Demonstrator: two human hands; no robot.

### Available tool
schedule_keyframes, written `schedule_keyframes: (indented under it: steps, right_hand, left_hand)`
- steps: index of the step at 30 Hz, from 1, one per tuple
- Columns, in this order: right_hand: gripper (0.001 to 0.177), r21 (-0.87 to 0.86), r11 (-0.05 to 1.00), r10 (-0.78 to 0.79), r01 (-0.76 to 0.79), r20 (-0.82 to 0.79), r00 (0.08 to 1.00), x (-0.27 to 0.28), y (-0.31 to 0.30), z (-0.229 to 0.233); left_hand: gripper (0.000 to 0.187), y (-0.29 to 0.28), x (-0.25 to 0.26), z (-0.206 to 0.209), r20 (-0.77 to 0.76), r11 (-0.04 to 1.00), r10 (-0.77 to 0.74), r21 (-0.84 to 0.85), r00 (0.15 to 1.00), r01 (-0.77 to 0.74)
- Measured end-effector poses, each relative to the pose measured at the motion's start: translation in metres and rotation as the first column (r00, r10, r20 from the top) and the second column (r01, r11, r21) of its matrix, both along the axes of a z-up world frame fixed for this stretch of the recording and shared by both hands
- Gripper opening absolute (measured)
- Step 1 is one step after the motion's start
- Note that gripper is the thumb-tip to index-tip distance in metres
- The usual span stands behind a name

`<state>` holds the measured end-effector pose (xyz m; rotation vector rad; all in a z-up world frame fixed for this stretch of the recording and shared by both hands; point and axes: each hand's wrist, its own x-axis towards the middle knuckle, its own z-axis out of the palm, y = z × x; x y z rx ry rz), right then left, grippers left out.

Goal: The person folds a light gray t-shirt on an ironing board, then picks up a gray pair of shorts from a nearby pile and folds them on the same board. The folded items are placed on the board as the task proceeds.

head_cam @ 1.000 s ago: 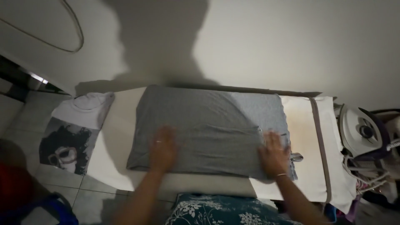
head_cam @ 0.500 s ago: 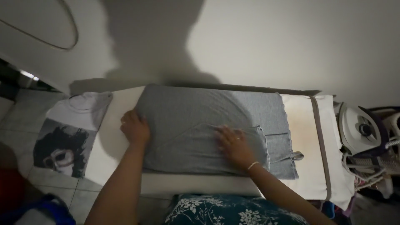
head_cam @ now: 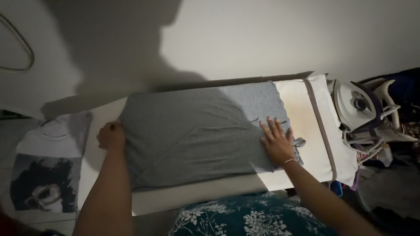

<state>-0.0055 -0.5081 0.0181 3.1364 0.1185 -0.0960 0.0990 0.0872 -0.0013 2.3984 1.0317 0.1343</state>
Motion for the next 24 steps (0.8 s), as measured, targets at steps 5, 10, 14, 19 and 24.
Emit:
schedule_keyframes:
  steps: [5,10,14,19,24]
  right_hand:
    - [0.064,-0.019,0.987,-0.159,0.159,-0.003,0.987,0.005,-0.023,-0.004]
    - [0.055,0.234,0.972,-0.017,-0.004,0.086,0.996,0.04,0.014,0.0]
    - [0.053,0.259,0.902,0.337,-0.346,0.08,0.938,0.057,0.062,-0.001]
    - [0.06,0.074,0.972,0.231,-0.225,-0.096,0.968,0.086,0.071,0.001]
    - [0.069,0.024,0.999,-0.042,0.044,-0.049,0.998,0.119,0.018,-0.003]
  left_hand:
    - [0.044,0.001,0.0,-0.008,0.1,0.995,-0.089,-0.045,0.991,0.093]
    - [0.045,0.021,0.026,-0.035,0.023,0.962,-0.268,0.068,0.963,0.266]
    - [0.043,0.023,0.053,-0.057,0.146,0.926,-0.362,0.172,0.921,0.337]
    - [0.047,0.018,0.063,-0.041,0.061,0.937,-0.343,0.09,0.937,0.337]
    - [0.041,0.025,0.06,-0.008,-0.146,0.956,-0.292,-0.032,0.945,0.291]
